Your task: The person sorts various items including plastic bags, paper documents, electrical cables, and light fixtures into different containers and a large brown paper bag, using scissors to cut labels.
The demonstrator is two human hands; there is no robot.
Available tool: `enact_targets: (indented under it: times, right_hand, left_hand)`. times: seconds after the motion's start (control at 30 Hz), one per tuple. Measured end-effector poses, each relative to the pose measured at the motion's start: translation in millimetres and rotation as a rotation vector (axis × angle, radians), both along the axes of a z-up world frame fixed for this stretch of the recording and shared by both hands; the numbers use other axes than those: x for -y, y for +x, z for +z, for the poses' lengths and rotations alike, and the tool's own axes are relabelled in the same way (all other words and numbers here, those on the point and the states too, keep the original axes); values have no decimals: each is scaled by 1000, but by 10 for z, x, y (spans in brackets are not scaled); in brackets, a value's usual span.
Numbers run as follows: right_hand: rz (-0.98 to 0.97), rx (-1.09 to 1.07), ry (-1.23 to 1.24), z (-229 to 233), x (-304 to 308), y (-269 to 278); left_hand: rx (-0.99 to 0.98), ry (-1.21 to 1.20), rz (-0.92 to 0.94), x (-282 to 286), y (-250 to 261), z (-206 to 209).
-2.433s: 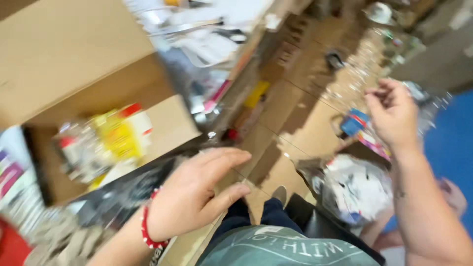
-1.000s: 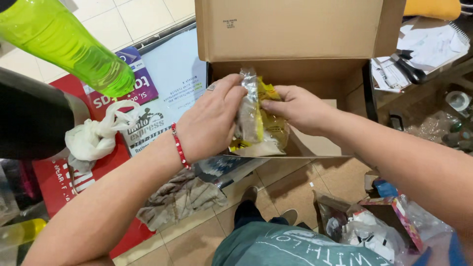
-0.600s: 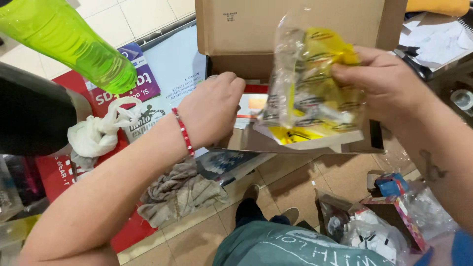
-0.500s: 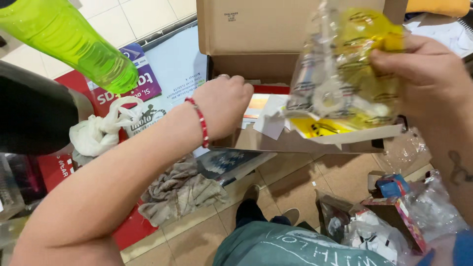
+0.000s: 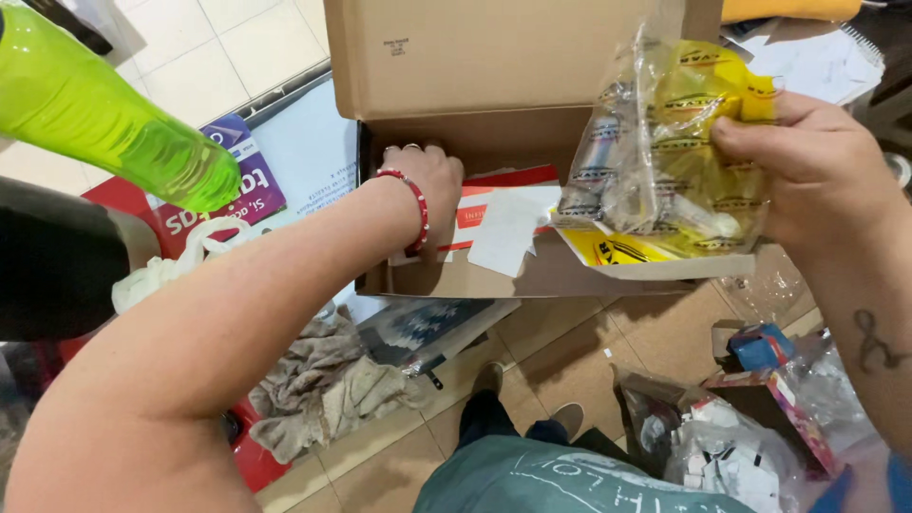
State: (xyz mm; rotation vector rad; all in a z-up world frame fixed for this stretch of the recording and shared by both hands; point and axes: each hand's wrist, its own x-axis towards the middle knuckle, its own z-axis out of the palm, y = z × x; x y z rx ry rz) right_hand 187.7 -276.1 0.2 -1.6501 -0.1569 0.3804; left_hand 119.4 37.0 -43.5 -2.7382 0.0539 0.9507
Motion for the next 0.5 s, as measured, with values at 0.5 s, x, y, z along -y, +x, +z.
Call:
enact_targets:
  times: [0.5]
  right_hand:
    - [141, -57, -30, 91, -142, -49]
  left_hand:
    - [228, -211, -70, -190, -314, 743]
